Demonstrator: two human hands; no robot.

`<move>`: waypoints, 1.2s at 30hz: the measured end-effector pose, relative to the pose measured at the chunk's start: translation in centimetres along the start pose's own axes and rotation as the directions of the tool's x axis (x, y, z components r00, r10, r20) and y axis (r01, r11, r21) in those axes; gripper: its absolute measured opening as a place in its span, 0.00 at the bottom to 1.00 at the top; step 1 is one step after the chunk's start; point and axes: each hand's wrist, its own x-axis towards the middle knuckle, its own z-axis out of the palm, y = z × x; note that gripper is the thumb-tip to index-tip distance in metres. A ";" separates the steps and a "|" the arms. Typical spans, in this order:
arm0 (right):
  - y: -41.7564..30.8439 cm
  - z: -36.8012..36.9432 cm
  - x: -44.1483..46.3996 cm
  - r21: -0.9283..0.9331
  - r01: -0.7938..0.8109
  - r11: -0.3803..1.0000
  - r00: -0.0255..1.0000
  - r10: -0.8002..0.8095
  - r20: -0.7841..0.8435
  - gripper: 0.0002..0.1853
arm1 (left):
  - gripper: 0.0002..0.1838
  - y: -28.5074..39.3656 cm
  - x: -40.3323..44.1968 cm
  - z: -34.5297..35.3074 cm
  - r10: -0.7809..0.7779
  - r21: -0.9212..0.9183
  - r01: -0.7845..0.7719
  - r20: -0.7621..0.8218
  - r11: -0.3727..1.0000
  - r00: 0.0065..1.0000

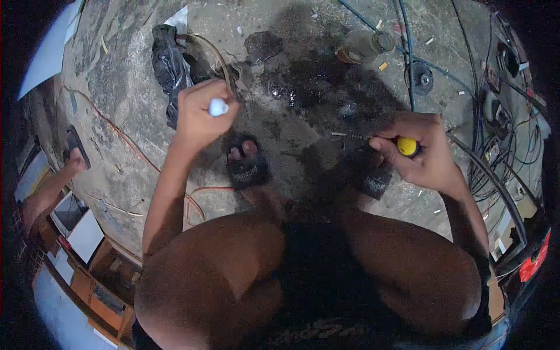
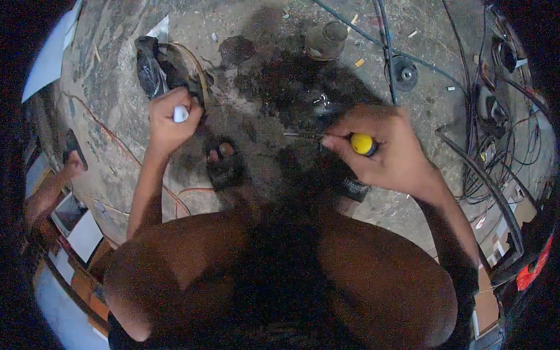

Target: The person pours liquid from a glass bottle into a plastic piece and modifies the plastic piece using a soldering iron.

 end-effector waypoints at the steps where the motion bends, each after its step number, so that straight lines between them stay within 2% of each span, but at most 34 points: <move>1: -0.1 0.3 0.0 0.040 0.014 0.999 1.000 -0.014 -0.010 0.04 | 0.15 0.7 0.5 0.4 0.105 -0.040 -0.105 -0.009 0.994 0.994; 5: -1.8 0.8 0.4 0.138 0.022 0.990 0.999 -0.016 -0.039 0.05 | 0.17 4.5 2.2 2.5 0.226 -0.137 -0.229 -0.041 0.964 0.973; 10: -3.6 -0.4 0.7 0.073 0.205 0.976 0.971 -0.193 -0.139 0.06 | 0.17 7.2 3.1 2.8 0.311 -0.264 -0.334 -0.128 0.905 0.942; 13: -4.3 -0.8 0.5 0.009 0.273 0.962 0.940 -0.265 -0.216 0.06 | 0.10 7.9 3.3 1.5 0.283 -0.323 -0.277 -0.027 0.905 0.959; 16: -5.7 -1.6 1.3 -0.084 0.324 0.942 0.919 -0.335 -0.206 0.06 | 0.11 7.9 3.1 1.7 0.273 -0.361 -0.277 -0.064 0.890 0.960; 22: -5.7 -2.5 1.6 -0.117 0.459 0.881 0.862 -0.474 -0.180 0.07 | 0.11 9.3 3.1 1.5 0.249 -0.496 -0.290 -0.150 0.818 0.957; 25: -5.9 -2.8 1.2 -0.112 0.358 0.927 0.906 -0.374 -0.199 0.09 | 0.12 9.0 3.5 1.7 0.291 -0.406 -0.364 -0.233 0.838 0.928; 28: -5.7 -3.4 1.1 -0.165 0.306 0.938 0.921 -0.335 -0.197 0.14 | 0.13 8.9 3.7 1.6 0.260 -0.387 -0.350 -0.265 0.853 0.928; 31: -5.4 -3.5 1.3 -0.154 0.358 0.921 0.900 -0.384 -0.207 0.17 | 0.13 9.2 3.7 1.8 0.242 -0.397 -0.355 -0.307 0.846 0.920; 34: -4.9 -3.0 1.0 -0.119 0.374 0.920 0.885 -0.392 -0.252 0.20 | 0.13 9.7 3.7 1.4 0.294 -0.244 -0.379 -0.321 0.893 0.900; 36: -4.6 -2.9 0.9 -0.116 0.377 0.919 0.880 -0.394 -0.263 0.21 | 0.17 10.2 3.7 1.4 0.296 -0.254 -0.384 -0.323 0.888 0.899</move>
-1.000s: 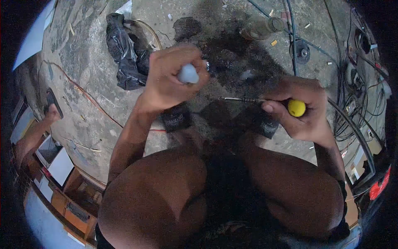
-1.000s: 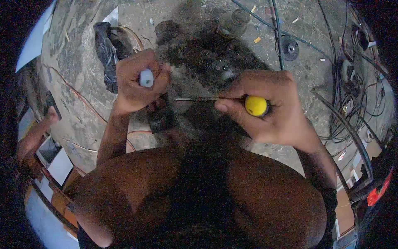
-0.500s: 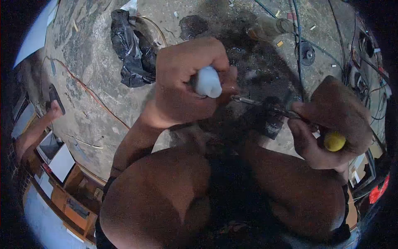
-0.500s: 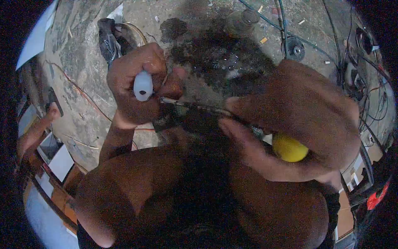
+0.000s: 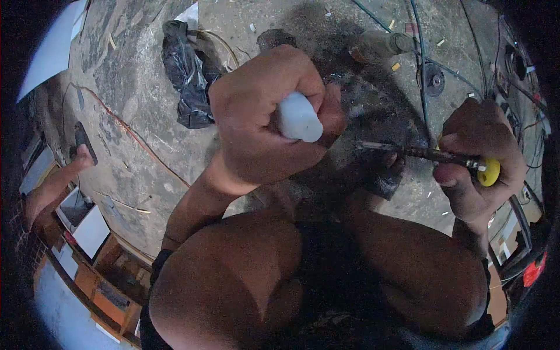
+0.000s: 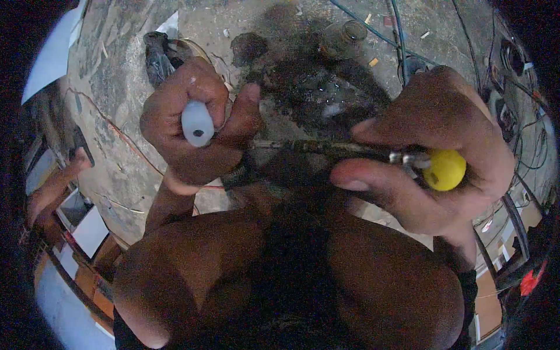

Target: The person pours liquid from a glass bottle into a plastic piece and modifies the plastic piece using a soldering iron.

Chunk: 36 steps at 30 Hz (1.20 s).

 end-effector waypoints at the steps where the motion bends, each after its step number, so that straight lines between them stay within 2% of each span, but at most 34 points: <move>1: 0.0 0.0 -0.1 0.000 0.001 1.000 1.000 -0.001 -0.005 0.21 | 0.19 0.1 0.0 0.0 0.002 -0.004 -0.002 -0.001 1.000 1.000; 5: -0.4 0.8 -0.9 -0.051 0.029 0.998 0.996 -0.033 -0.079 0.23 | 0.18 0.2 0.2 0.3 0.018 -0.032 -0.019 -0.031 0.999 0.999; 8: -2.5 0.8 -0.1 -0.089 0.046 0.995 0.997 -0.051 -0.050 0.22 | 0.18 1.0 0.6 0.1 0.009 0.016 -0.009 0.007 1.000 1.000; 11: -2.5 0.9 0.3 -0.071 0.179 0.981 0.983 -0.182 -0.030 0.20 | 0.18 1.3 0.8 0.1 0.014 0.053 -0.016 0.035 0.998 0.999; 14: -1.8 0.0 0.8 -0.140 0.358 0.923 0.932 -0.345 0.113 0.20 | 0.18 1.3 1.0 0.1 0.041 0.079 -0.045 0.047 0.996 0.998; 16: -2.0 -0.1 1.1 -0.224 0.407 0.886 0.909 -0.367 0.198 0.20 | 0.18 1.2 0.9 0.2 0.041 0.104 -0.047 0.058 0.993 0.997; 20: -2.9 -0.9 1.9 -0.282 0.418 0.863 0.884 -0.316 0.343 0.22 | 0.18 0.8 0.5 -0.1 0.000 0.132 -0.007 0.058 0.991 0.998; 23: -2.5 -3.3 1.6 -0.248 0.379 0.892 0.868 -0.250 0.429 0.23 | 0.16 0.1 0.2 -1.3 -0.133 0.141 0.127 0.038 0.982 0.990; 25: -2.5 -3.5 1.4 -0.264 0.340 0.903 0.891 -0.219 0.398 0.22 | 0.13 0.2 0.1 -2.5 -0.261 0.204 0.245 0.054 0.948 0.964; 28: -2.7 -2.8 0.8 -0.260 0.298 0.919 0.922 -0.206 0.329 0.22 | 0.19 0.4 0.4 -1.8 -0.128 -0.040 0.132 0.078 0.990 0.989; 32: -2.8 -3.9 0.5 -0.142 0.252 0.957 0.902 -0.179 0.393 0.23 | 0.19 0.5 0.6 -1.1 -0.066 -0.118 0.076 0.083 0.990 0.994; 36: -2.4 -3.1 0.1 -0.030 0.252 0.967 0.923 -0.231 0.309 0.24 | 0.19 0.7 0.7 -1.0 -0.077 -0.187 0.092 0.086 0.978 0.993</move>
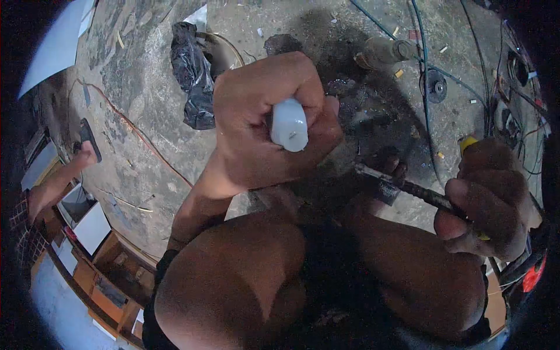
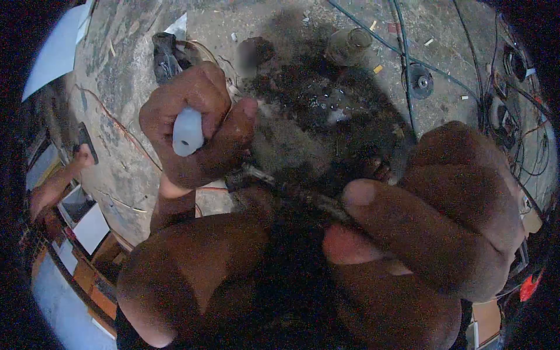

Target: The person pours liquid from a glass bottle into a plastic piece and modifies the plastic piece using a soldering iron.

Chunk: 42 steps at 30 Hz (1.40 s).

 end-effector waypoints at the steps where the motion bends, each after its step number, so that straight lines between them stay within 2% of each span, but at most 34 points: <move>1: 0.0 0.1 0.0 0.014 0.003 1.000 1.000 -0.003 -0.018 0.24 | 0.19 0.2 0.0 0.0 -0.021 -0.013 0.021 0.000 1.000 1.000; 4: 0.3 0.3 0.0 0.050 0.011 0.999 0.999 -0.009 -0.045 0.25 | 0.19 0.7 0.0 -0.2 -0.052 -0.002 0.053 0.033 0.999 0.998; 8: 0.2 0.2 -0.2 0.072 -0.006 0.997 0.997 0.012 -0.079 0.26 | 0.12 0.9 0.3 -0.5 -0.054 0.003 0.053 0.049 0.999 0.997; 10: 0.0 0.6 -0.1 0.063 -0.020 0.998 0.989 0.029 -0.147 0.22 | 0.12 1.0 0.4 -0.5 -0.050 0.029 0.048 0.064 0.998 0.997; 13: -0.3 0.8 -0.5 0.024 -0.053 0.998 0.976 0.057 -0.210 0.15 | 0.19 1.1 0.7 -0.1 0.022 0.013 -0.023 0.040 1.000 0.999; 16: -0.6 0.2 -0.8 0.006 -0.101 0.995 0.971 0.100 -0.215 0.10 | 0.19 1.8 1.2 -0.2 0.006 -0.019 -0.005 0.068 1.000 0.998; 17: -0.5 0.0 -0.6 0.039 -0.092 0.995 0.968 0.099 -0.232 0.09 | 0.16 2.1 1.4 -0.4 -0.015 -0.053 0.019 0.087 0.998 0.996; 20: -0.7 -0.4 -2.4 0.024 -0.236 0.972 0.946 0.235 -0.222 0.09 | 0.14 2.9 1.6 -0.8 -0.050 -0.125 0.063 0.104 0.990 0.993; 22: -0.9 0.2 -2.5 0.024 -0.308 0.951 0.892 0.297 -0.340 0.11 | 0.17 3.1 1.9 -0.2 -0.032 -0.148 0.040 0.060 0.988 0.998; 24: -1.2 2.5 -1.1 0.090 -0.297 0.951 0.771 0.294 -0.565 0.12 | 0.18 3.2 1.9 0.2 -0.039 -0.193 0.043 0.026 0.980 0.999; 27: -0.8 3.0 -1.4 0.086 -0.288 0.954 0.740 0.278 -0.613 0.15 | 0.17 3.6 2.0 0.2 -0.059 -0.222 0.064 0.033 0.973 0.998; 30: 0.3 1.6 -2.7 0.196 -0.160 0.967 0.846 0.237 -0.478 0.20 | 0.18 4.0 2.1 0.0 -0.057 -0.245 0.069 0.059 0.967 0.997; 32: 0.3 0.5 -3.0 0.274 -0.163 0.948 0.877 0.266 -0.399 0.24 | 0.15 4.0 2.1 -0.2 -0.050 -0.244 0.073 0.098 0.967 0.994; 34: -0.2 -0.3 -2.6 0.242 -0.172 0.955 0.902 0.252 -0.350 0.26 | 0.11 4.0 2.0 -0.6 -0.056 -0.222 0.089 0.150 0.971 0.987; 38: -2.3 0.4 1.4 -0.022 -0.108 0.994 0.959 0.098 -0.266 0.22 | 0.12 4.3 1.9 -0.3 -0.106 -0.185 0.134 0.155 0.974 0.982; 41: -3.5 -2.5 2.0 -0.177 -0.115 0.977 0.993 0.117 0.002 0.20 | 0.16 4.3 2.0 0.3 -0.059 -0.111 0.069 0.090 0.991 0.994; 42: -3.8 -2.6 2.2 -0.213 -0.131 0.968 0.991 0.135 0.006 0.19 | 0.16 4.5 2.1 0.0 -0.056 -0.079 0.064 0.106 0.995 0.993</move>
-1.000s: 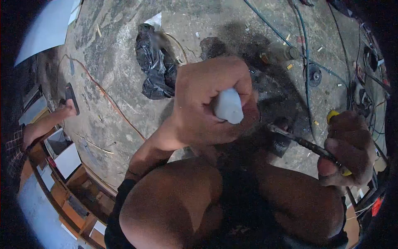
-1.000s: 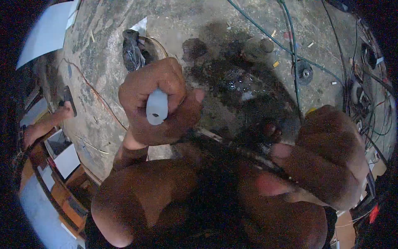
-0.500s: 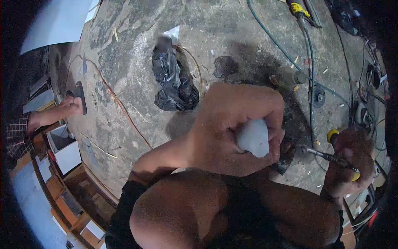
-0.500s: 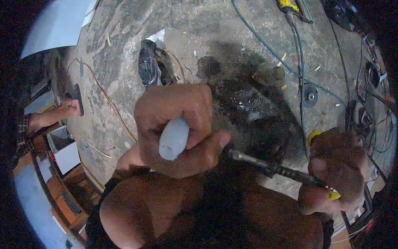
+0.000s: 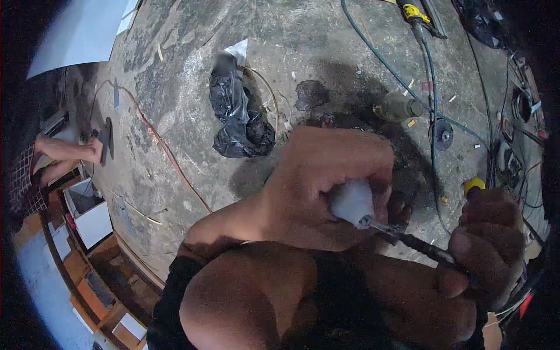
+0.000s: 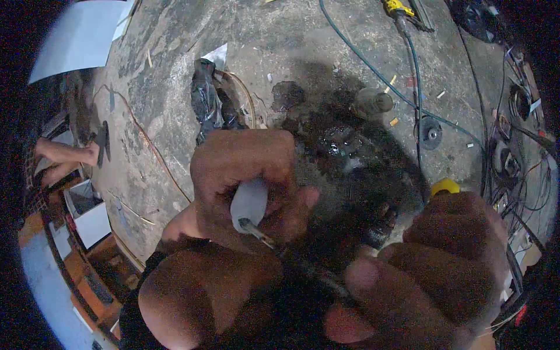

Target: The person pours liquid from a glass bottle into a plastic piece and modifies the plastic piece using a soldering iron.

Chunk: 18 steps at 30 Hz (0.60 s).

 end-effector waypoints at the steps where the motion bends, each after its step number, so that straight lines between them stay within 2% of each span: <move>1: -0.3 -0.1 0.1 -0.036 -0.017 0.999 1.000 0.017 0.008 0.18 | 0.15 0.0 0.0 0.0 -0.003 0.036 0.003 0.000 0.999 1.000; 4: -2.2 3.9 2.2 -0.044 -0.109 0.993 0.964 0.095 -0.247 0.13 | 0.14 -0.1 -0.2 0.2 -0.022 0.165 0.024 -0.015 0.986 1.000; 7: -1.3 7.7 3.8 0.029 -0.214 0.976 0.925 0.212 -0.317 0.10 | 0.13 0.2 -0.1 0.2 -0.056 0.358 0.046 0.018 0.933 0.998; 9: -0.1 8.6 4.0 0.203 -0.300 0.932 0.916 0.341 -0.213 0.11 | 0.15 -0.1 -0.4 0.0 -0.066 0.515 0.042 0.029 0.856 0.997; 10: 0.4 8.8 3.7 0.364 -0.369 0.855 0.903 0.422 -0.077 0.10 | 0.17 -0.4 -0.5 0.0 -0.070 0.593 0.038 0.031 0.804 0.997; 12: 0.9 8.7 3.6 0.611 -0.508 0.607 0.837 0.517 0.181 0.12 | 0.16 -1.0 -0.6 0.2 -0.047 0.582 0.019 0.033 0.813 0.998; 14: 1.1 8.2 3.8 0.741 -0.611 0.278 0.743 0.525 0.415 0.18 | 0.15 -1.6 -0.9 0.4 -0.023 0.563 0.002 0.030 0.827 0.999; 16: 1.4 8.8 3.1 0.804 -0.579 0.139 0.755 0.464 0.463 0.20 | 0.13 -2.4 -1.1 0.6 0.011 0.535 -0.023 0.026 0.844 1.000; 17: 1.6 9.3 2.6 0.825 -0.561 0.065 0.762 0.431 0.484 0.20 | 0.13 -2.6 -1.1 0.6 -0.024 0.509 -0.002 0.044 0.860 0.999; 18: 1.7 9.6 2.3 0.819 -0.570 0.066 0.755 0.435 0.490 0.20 | 0.13 -2.7 -1.1 0.7 -0.055 0.485 0.018 0.061 0.874 0.997</move>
